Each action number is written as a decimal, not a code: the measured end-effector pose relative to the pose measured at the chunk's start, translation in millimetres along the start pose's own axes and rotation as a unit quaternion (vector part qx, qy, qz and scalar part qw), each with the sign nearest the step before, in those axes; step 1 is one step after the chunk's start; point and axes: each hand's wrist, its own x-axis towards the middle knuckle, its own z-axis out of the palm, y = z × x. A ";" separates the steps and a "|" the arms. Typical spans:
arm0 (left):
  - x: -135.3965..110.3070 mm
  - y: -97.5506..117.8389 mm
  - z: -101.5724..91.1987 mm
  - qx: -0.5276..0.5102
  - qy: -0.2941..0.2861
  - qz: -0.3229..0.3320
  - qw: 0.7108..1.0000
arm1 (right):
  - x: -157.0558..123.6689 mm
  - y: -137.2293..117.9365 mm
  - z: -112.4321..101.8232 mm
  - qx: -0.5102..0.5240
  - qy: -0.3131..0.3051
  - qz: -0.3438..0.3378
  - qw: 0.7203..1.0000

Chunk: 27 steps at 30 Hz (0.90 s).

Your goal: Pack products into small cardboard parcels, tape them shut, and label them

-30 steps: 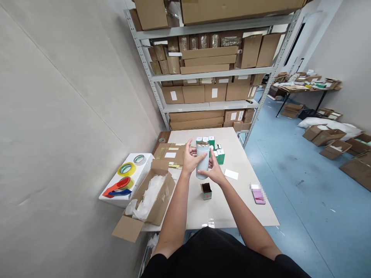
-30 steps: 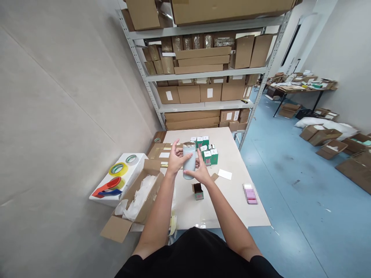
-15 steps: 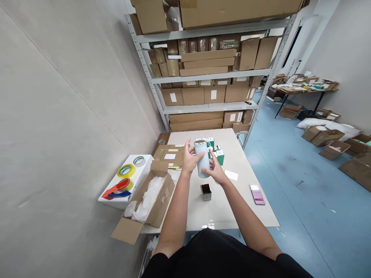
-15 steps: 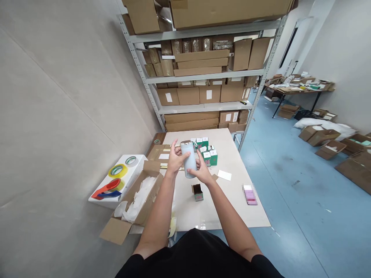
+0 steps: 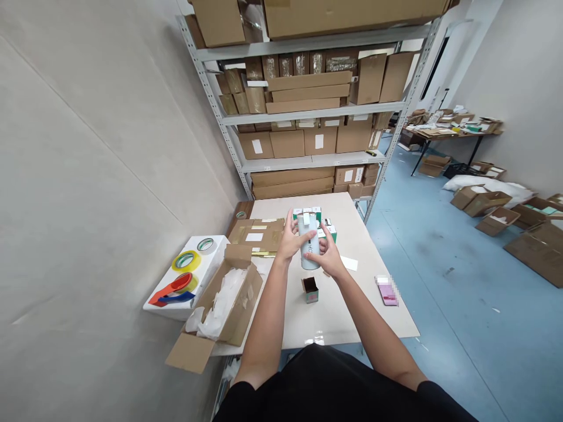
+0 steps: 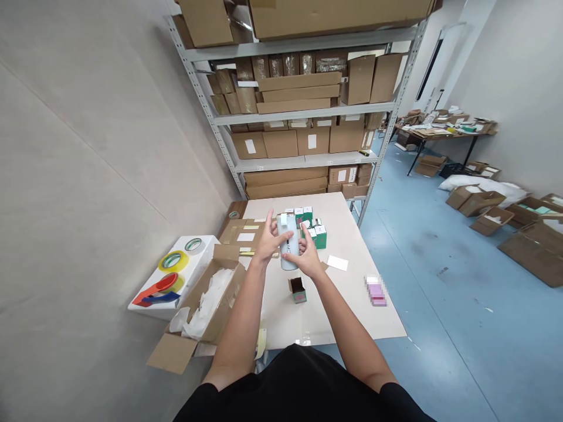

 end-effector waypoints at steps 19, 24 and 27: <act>-2.6 -9.0 3.9 -0.006 0.059 -0.023 0.998 | -1.6 10.9 -4.3 -0.030 0.001 -0.004 1.000; -3.5 -10.1 3.6 0.034 0.069 -0.020 0.997 | -2.4 11.4 -4.4 -0.101 0.035 -0.028 0.994; -4.4 -9.9 0.5 0.019 0.040 -0.030 0.999 | -3.3 12.7 -4.7 -0.081 -0.014 -0.037 0.996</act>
